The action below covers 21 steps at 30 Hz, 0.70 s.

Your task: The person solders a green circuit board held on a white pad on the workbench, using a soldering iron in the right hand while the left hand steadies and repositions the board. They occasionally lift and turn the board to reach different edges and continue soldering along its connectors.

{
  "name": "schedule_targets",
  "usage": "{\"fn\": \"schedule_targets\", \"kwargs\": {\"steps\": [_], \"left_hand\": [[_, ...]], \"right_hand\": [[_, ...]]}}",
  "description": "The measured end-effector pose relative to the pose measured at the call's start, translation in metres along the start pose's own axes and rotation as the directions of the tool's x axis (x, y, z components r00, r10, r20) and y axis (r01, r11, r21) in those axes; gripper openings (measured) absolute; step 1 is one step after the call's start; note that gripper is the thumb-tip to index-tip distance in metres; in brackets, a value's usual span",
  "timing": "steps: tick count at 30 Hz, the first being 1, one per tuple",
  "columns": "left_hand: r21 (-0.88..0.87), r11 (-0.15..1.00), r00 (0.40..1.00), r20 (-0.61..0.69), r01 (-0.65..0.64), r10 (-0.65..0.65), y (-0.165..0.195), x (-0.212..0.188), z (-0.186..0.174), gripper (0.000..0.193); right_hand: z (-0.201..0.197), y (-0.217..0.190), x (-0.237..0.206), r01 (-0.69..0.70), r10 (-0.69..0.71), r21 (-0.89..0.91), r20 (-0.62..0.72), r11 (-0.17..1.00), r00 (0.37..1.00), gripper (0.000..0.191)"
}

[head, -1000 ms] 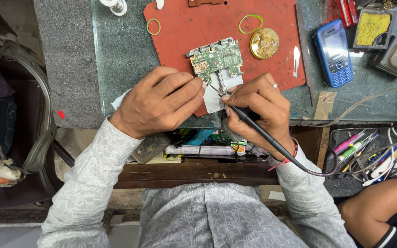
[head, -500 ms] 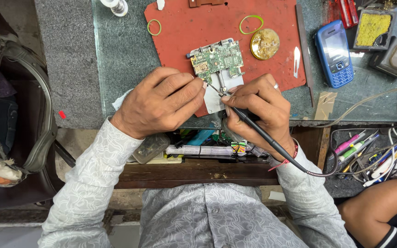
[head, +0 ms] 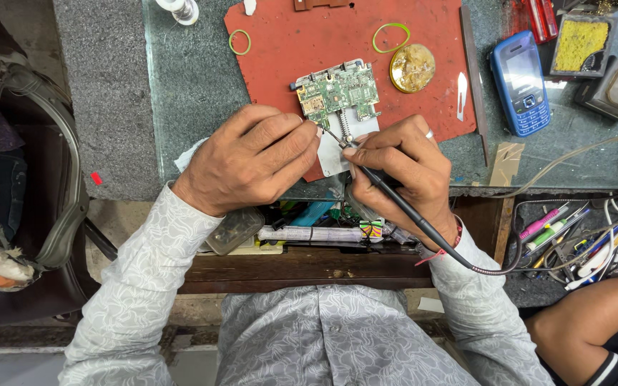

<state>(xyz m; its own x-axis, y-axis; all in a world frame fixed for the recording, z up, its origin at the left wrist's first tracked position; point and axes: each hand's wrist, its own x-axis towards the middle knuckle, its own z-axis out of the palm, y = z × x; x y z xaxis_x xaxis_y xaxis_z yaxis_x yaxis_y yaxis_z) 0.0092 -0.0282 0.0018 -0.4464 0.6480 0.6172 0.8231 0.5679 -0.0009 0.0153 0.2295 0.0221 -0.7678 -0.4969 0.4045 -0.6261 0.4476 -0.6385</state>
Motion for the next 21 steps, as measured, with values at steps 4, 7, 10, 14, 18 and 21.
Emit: {"fn": "schedule_targets", "kwargs": {"steps": [4, 7, 10, 14, 18, 21], "left_hand": [[-0.002, 1.000, 1.000, -0.010, -0.005, 0.005, -0.0002, -0.0005, 0.0010, 0.017], [-0.008, 1.000, 1.000, -0.013, -0.007, 0.006, 0.0007, 0.0005, 0.0036, 0.017], [0.001, 1.000, 1.000, -0.004, -0.004, 0.004, 0.0008, -0.0003, 0.0040, 0.018], [0.004, 1.000, 1.000, -0.005, -0.010, 0.010, 0.0003, -0.0014, 0.0048, 0.017], [-0.002, 1.000, 1.000, -0.005, -0.010, 0.010, 0.0001, -0.0019, 0.0052, 0.017], [-0.002, 1.000, 1.000, -0.001, -0.009, 0.009, 0.0001, -0.0018, 0.0043, 0.018]], "right_hand": [[0.0010, -0.0009, -0.0014, 0.000, 0.000, -0.011, -0.006, 1.000, 1.000, 0.023], [0.0009, 0.0000, -0.0016, 0.003, -0.003, -0.018, -0.013, 1.000, 1.000, 0.023], [0.0019, 0.0007, -0.0010, 0.003, -0.003, -0.018, -0.019, 1.000, 1.000, 0.024], [0.0024, 0.0009, -0.0010, 0.001, -0.002, -0.026, -0.019, 1.000, 1.000, 0.024], [0.0025, 0.0012, -0.0014, 0.010, -0.011, -0.018, -0.018, 1.000, 1.000, 0.025], [0.0025, 0.0015, -0.0014, 0.015, -0.015, -0.015, -0.020, 1.000, 1.000, 0.025]]}}
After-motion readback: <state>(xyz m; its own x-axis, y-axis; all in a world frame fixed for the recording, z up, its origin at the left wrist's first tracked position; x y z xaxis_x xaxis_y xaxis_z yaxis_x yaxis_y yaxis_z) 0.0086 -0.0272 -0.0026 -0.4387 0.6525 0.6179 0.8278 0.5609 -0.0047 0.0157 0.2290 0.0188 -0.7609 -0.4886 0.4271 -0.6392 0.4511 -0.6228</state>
